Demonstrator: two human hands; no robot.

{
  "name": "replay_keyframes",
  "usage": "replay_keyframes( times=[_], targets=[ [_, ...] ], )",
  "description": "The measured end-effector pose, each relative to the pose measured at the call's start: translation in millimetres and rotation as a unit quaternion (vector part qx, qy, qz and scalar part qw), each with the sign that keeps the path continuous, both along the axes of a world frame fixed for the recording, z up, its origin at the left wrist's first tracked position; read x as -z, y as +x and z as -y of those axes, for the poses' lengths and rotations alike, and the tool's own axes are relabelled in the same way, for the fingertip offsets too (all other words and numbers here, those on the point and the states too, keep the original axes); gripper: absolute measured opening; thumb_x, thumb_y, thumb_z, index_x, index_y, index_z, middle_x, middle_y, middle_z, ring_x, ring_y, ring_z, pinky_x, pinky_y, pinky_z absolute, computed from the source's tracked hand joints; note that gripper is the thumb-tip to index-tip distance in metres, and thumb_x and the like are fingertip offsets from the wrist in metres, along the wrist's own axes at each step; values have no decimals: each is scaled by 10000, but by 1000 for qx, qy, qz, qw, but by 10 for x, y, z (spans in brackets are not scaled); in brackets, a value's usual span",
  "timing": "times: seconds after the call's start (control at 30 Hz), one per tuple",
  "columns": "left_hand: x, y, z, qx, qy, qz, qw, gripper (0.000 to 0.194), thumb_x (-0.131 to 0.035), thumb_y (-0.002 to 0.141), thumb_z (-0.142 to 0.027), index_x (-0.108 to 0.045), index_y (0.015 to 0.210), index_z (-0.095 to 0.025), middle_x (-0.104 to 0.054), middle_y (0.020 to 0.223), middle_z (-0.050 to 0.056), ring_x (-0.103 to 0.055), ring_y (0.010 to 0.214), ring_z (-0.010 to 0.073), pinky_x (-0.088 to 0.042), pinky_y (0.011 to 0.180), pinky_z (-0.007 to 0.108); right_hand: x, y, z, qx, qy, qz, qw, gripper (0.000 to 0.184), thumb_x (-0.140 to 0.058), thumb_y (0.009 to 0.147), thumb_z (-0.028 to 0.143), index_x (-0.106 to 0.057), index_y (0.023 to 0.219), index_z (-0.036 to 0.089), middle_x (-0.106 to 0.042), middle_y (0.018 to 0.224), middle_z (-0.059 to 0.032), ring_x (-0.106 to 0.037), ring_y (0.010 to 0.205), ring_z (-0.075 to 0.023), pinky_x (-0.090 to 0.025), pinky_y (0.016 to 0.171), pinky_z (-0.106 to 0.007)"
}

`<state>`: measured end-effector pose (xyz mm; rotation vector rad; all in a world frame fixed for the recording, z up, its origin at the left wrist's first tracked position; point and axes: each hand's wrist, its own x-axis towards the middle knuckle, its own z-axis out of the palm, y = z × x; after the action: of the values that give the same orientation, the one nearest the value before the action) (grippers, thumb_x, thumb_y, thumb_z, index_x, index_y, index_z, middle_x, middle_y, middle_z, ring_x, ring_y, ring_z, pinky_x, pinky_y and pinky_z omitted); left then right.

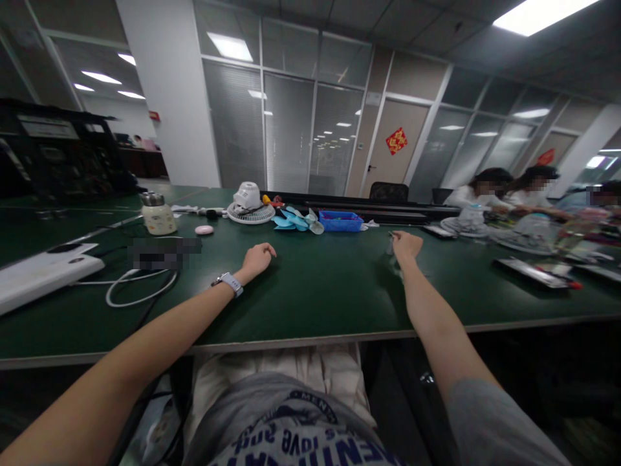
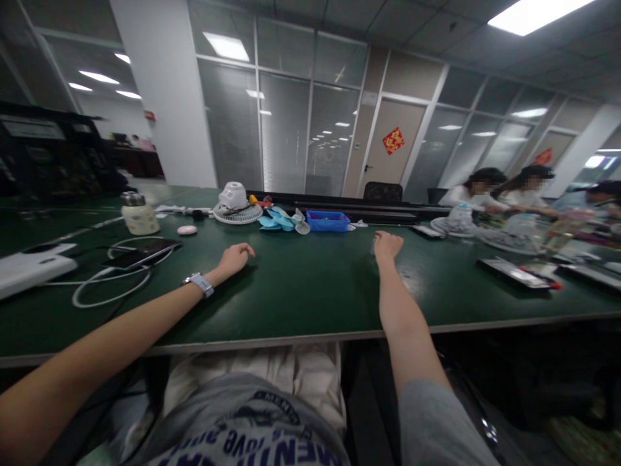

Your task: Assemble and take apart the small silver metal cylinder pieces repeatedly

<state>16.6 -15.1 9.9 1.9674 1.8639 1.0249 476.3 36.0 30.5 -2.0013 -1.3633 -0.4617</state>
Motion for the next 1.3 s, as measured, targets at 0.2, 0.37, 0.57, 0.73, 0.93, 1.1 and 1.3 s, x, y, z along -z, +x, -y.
replay_keyframes(
  times=[0.2, 0.37, 0.57, 0.73, 0.93, 1.1, 1.3],
  targets=[
    [11, -13, -12, 17, 2, -6, 1000, 307, -415, 745, -141, -707, 809, -213, -685, 757, 28, -611, 738, 185, -431, 662, 261, 59, -46, 140, 118, 76, -58, 988, 385, -525, 896, 279, -593, 1254, 154, -645, 1162, -177, -559, 1103, -285, -300, 986, -454],
    [6, -6, -11, 20, -1, -27, 999, 318, -412, 744, -140, -715, 819, -204, -684, 759, 29, -603, 741, 181, -425, 667, 257, 40, -44, 279, 145, -17, -140, 979, 519, -652, 813, 233, -508, 1304, 144, -624, 1165, -190, -608, 1070, -285, -429, 892, -395],
    [19, -2, -16, 25, 8, -15, 1000, 314, -425, 741, -142, -724, 805, -212, -690, 739, 25, -610, 726, 183, -433, 666, 258, -109, -168, 313, 135, -38, -126, 982, 549, -661, 818, 265, -466, 1315, 137, -661, 1079, -198, -636, 1023, -300, -442, 837, -377],
    [29, 0, -13, 36, 24, 7, 999, 339, -411, 748, -128, -728, 838, -206, -693, 757, 32, -617, 716, 187, -445, 688, 273, -361, -739, 278, 50, 34, -9, 998, 624, -667, 810, 254, -399, 1364, 150, -690, 999, -158, -643, 973, -287, -367, 918, -429],
    [0, 56, 51, 80, 75, 66, 992, 322, -428, 806, -158, -665, 1023, -186, -710, 821, 30, -652, 786, 171, -471, 761, 278, -262, -1838, 327, -310, 98, -23, 945, 650, -710, 767, 310, -437, 1347, 208, -698, 989, -80, -651, 918, -251, -423, 918, -421],
    [-36, 166, 137, 147, 164, 111, 969, 369, -553, 847, -330, -584, 1190, -196, -725, 1043, 64, -648, 1008, 201, -488, 843, 313, 150, -2607, 416, -514, 15, -142, 846, 719, -746, 726, 314, -415, 1361, 250, -706, 908, -16, -678, 814, -196, -516, 803, -341],
    [-27, 254, 157, 161, 181, 162, 957, 360, -651, 796, -338, -612, 1129, -206, -745, 960, 63, -680, 974, 206, -491, 907, 355, 359, -2786, 452, -573, -2, -156, 804, 685, -701, 765, 258, -390, 1376, 254, -700, 961, -22, -679, 858, -182, -515, 814, -331]
  ],
)
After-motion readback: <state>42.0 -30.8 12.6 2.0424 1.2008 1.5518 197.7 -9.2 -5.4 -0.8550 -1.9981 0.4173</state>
